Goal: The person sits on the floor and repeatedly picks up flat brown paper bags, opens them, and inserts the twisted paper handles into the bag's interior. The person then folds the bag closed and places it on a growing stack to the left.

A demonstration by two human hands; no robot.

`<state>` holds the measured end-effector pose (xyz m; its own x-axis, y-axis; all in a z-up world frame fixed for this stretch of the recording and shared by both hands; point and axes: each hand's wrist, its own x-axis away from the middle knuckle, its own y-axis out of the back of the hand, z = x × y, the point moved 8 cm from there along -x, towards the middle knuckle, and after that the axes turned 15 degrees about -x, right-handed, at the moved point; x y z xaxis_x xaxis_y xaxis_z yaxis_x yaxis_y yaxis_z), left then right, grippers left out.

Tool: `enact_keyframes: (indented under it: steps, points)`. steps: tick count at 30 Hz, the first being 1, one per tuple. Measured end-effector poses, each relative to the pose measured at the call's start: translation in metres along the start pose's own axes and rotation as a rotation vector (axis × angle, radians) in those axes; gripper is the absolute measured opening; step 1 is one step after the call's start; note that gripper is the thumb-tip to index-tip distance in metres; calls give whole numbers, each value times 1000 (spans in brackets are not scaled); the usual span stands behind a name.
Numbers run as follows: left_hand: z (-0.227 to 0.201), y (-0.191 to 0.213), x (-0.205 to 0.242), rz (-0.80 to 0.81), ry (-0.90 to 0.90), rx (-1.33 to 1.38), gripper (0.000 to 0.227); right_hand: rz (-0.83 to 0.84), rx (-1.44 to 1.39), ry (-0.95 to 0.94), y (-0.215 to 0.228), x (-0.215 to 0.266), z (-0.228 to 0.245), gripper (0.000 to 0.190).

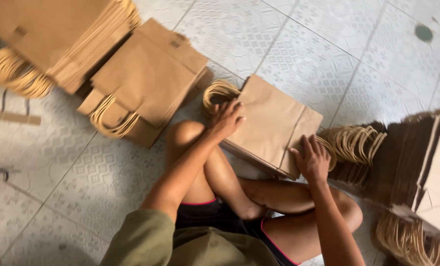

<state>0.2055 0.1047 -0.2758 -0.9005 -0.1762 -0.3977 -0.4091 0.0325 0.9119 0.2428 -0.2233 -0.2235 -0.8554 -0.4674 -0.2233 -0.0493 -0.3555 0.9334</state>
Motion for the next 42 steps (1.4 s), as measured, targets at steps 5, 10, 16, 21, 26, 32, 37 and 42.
enact_keyframes:
  steps: [5, 10, 16, 21, 26, 32, 37, 42]
  points:
    - [9, 83, -3, -35, 76, 203, 40, -106, 234, 202, -8, -49, -20, 55]
    - [72, 208, 40, -359, 280, 625, 27, 198, 172, 122, -13, -145, 57, 60]
    - [173, 147, 140, -163, 888, 1166, 46, 129, 12, 412, -49, -239, 192, 39]
    - [196, 147, 176, -59, 1149, 1139, 62, 424, -472, 244, -119, -279, 265, 55]
    - [190, 147, 169, 0, 1153, 1071, 62, 549, -453, 170, -174, -293, 308, 80]
    - [186, 152, 163, 42, 1154, 1007, 63, 531, -369, 103, -211, -305, 293, 81]
    - [176, 146, 167, 73, 1117, 973, 61, 436, -305, 158, -212, -298, 296, 71]
    - [167, 159, 162, -52, 1132, 985, 56, 227, -421, 188, -190, -298, 300, 69]
